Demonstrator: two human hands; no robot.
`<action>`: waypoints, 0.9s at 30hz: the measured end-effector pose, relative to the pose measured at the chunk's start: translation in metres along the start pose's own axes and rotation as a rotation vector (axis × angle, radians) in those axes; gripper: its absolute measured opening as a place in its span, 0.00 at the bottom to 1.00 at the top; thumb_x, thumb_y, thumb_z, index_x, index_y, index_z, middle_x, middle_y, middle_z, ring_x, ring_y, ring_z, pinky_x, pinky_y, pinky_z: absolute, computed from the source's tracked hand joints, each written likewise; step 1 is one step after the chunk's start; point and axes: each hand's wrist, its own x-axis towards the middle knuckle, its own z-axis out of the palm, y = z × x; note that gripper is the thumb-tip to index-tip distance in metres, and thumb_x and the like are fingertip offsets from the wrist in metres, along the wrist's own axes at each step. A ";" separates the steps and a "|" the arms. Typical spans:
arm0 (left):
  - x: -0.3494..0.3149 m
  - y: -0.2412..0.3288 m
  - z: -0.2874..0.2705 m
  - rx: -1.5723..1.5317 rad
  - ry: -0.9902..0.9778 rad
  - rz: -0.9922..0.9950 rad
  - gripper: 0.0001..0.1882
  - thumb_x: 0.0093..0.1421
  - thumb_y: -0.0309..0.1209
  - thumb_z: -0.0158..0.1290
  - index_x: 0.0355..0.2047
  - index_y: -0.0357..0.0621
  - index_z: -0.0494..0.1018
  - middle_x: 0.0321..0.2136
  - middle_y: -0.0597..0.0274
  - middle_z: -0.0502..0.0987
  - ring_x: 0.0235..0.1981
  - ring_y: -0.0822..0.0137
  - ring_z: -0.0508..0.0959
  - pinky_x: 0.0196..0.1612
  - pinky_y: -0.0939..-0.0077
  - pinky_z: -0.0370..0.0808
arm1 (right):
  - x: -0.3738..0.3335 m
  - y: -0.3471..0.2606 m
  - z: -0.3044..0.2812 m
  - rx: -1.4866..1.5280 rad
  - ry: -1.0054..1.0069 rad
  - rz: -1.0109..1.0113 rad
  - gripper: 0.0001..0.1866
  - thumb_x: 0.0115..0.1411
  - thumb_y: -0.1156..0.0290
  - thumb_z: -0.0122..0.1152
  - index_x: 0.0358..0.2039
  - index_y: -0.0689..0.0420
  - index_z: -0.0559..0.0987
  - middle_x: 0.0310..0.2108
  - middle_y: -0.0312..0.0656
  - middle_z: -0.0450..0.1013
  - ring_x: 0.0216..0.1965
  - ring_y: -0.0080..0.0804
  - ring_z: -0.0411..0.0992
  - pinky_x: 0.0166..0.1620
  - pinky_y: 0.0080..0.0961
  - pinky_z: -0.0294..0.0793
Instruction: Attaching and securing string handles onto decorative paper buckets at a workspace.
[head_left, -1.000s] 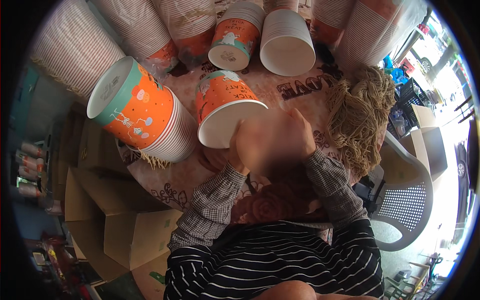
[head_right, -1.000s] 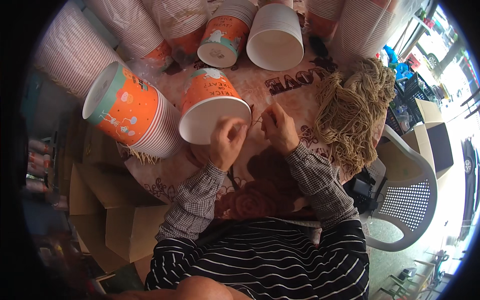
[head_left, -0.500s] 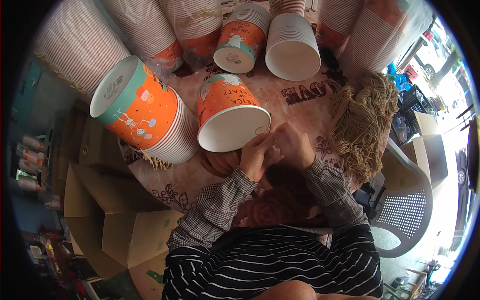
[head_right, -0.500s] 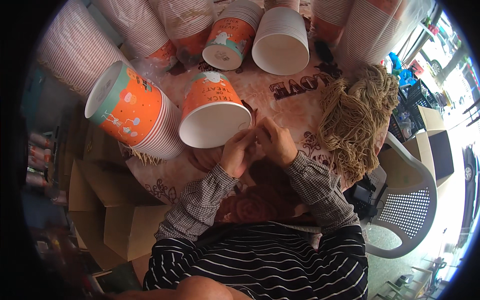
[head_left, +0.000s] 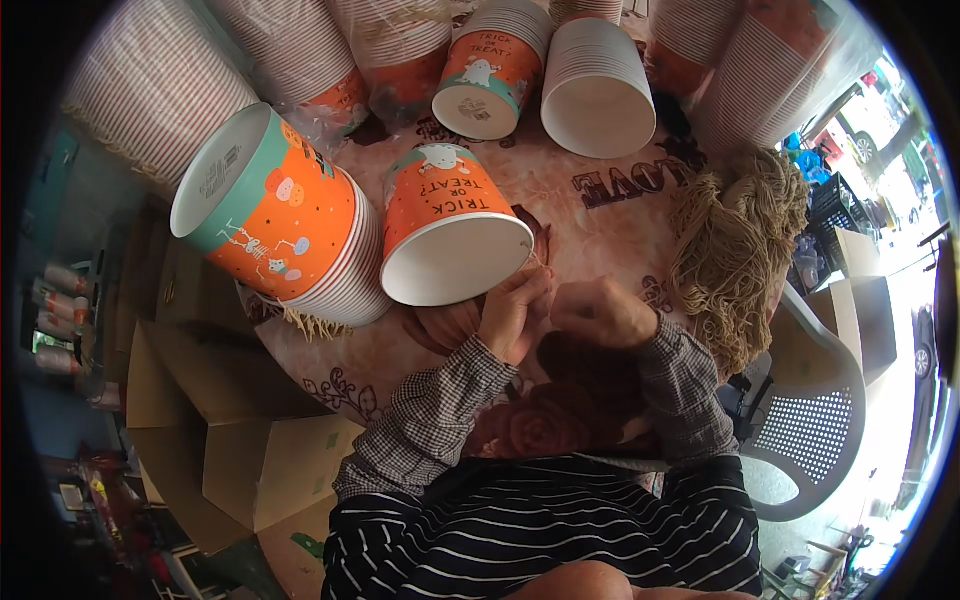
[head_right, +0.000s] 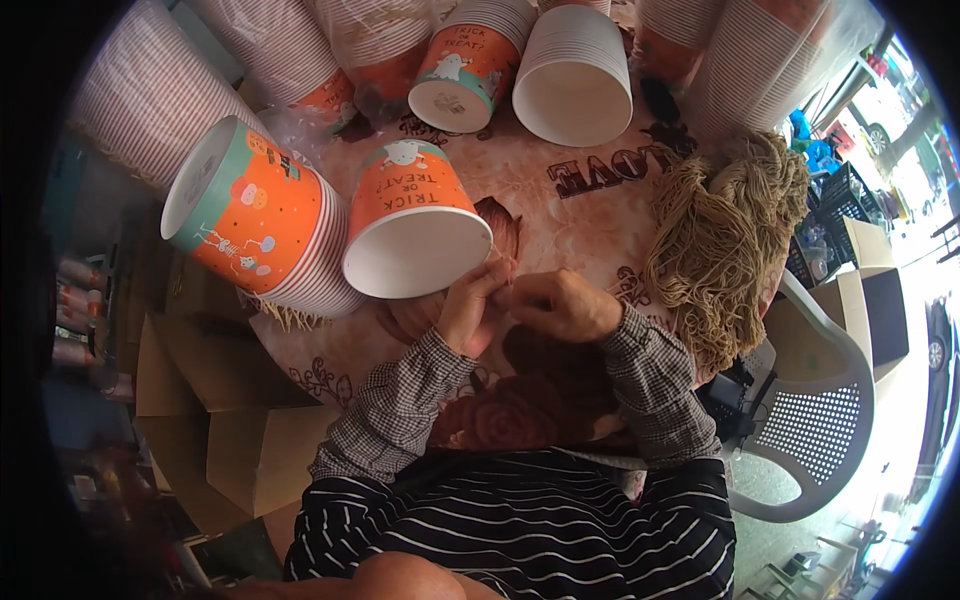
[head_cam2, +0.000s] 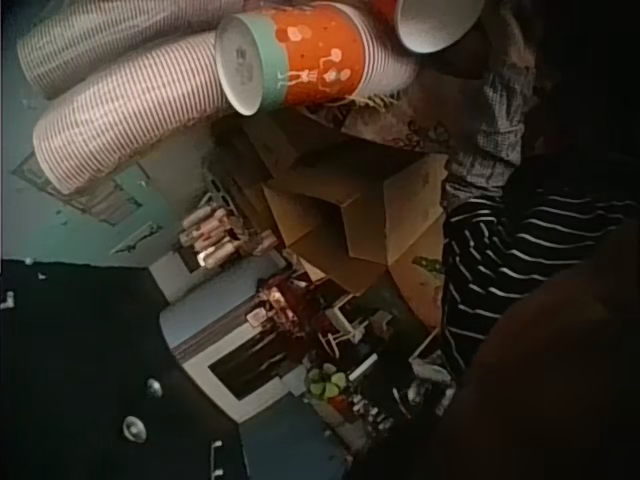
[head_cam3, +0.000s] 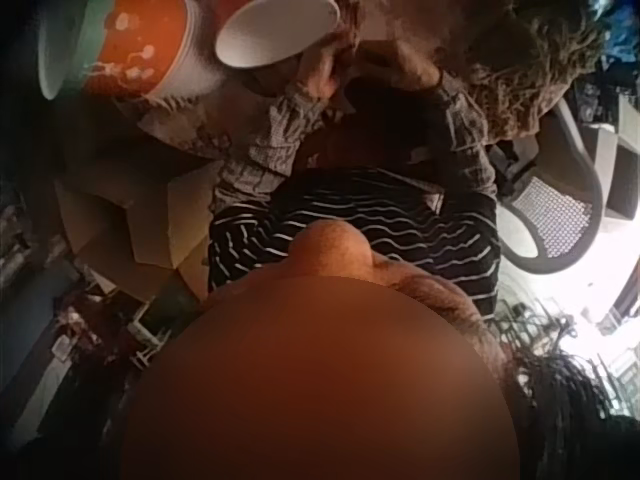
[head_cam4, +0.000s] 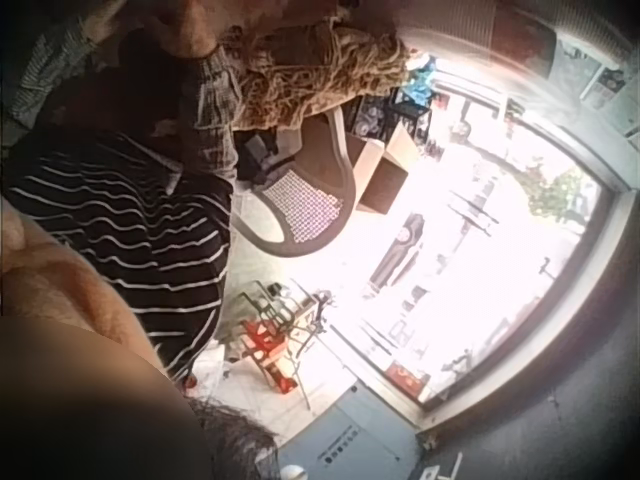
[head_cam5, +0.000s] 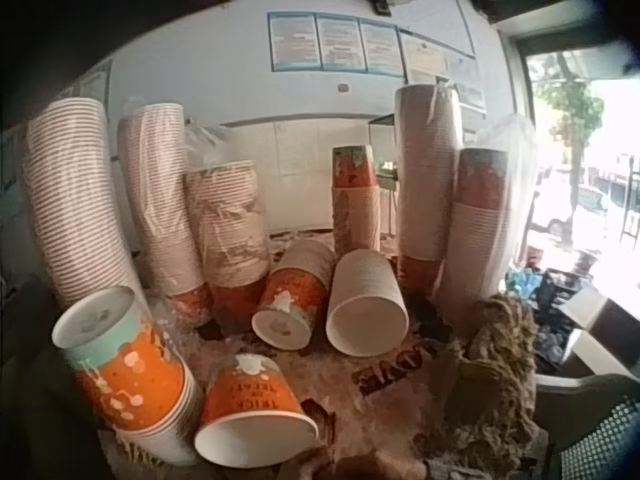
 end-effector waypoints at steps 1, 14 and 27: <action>0.000 0.000 -0.002 -0.031 0.021 -0.018 0.05 0.65 0.30 0.52 0.34 0.43 0.74 0.26 0.72 0.71 0.22 0.81 0.66 0.28 0.87 0.65 | 0.000 0.001 0.001 0.035 -0.068 -0.072 0.05 0.59 0.73 0.57 0.30 0.60 0.77 0.25 0.41 0.75 0.25 0.30 0.74 0.30 0.27 0.73; 0.009 -0.004 -0.009 -0.299 0.053 0.070 0.07 0.63 0.31 0.55 0.40 0.45 0.72 0.27 0.73 0.70 0.23 0.81 0.65 0.28 0.87 0.65 | -0.002 -0.003 -0.010 0.486 -0.626 0.265 0.04 0.61 0.73 0.60 0.31 0.60 0.80 0.20 0.32 0.72 0.21 0.16 0.70 0.21 0.14 0.68; 0.009 -0.007 -0.003 -0.375 0.177 0.115 0.07 0.63 0.27 0.55 0.40 0.42 0.73 0.32 0.71 0.73 0.25 0.82 0.68 0.28 0.90 0.68 | -0.003 0.002 -0.009 0.564 -0.573 0.274 0.04 0.60 0.74 0.61 0.30 0.61 0.79 0.19 0.32 0.71 0.19 0.15 0.68 0.20 0.13 0.66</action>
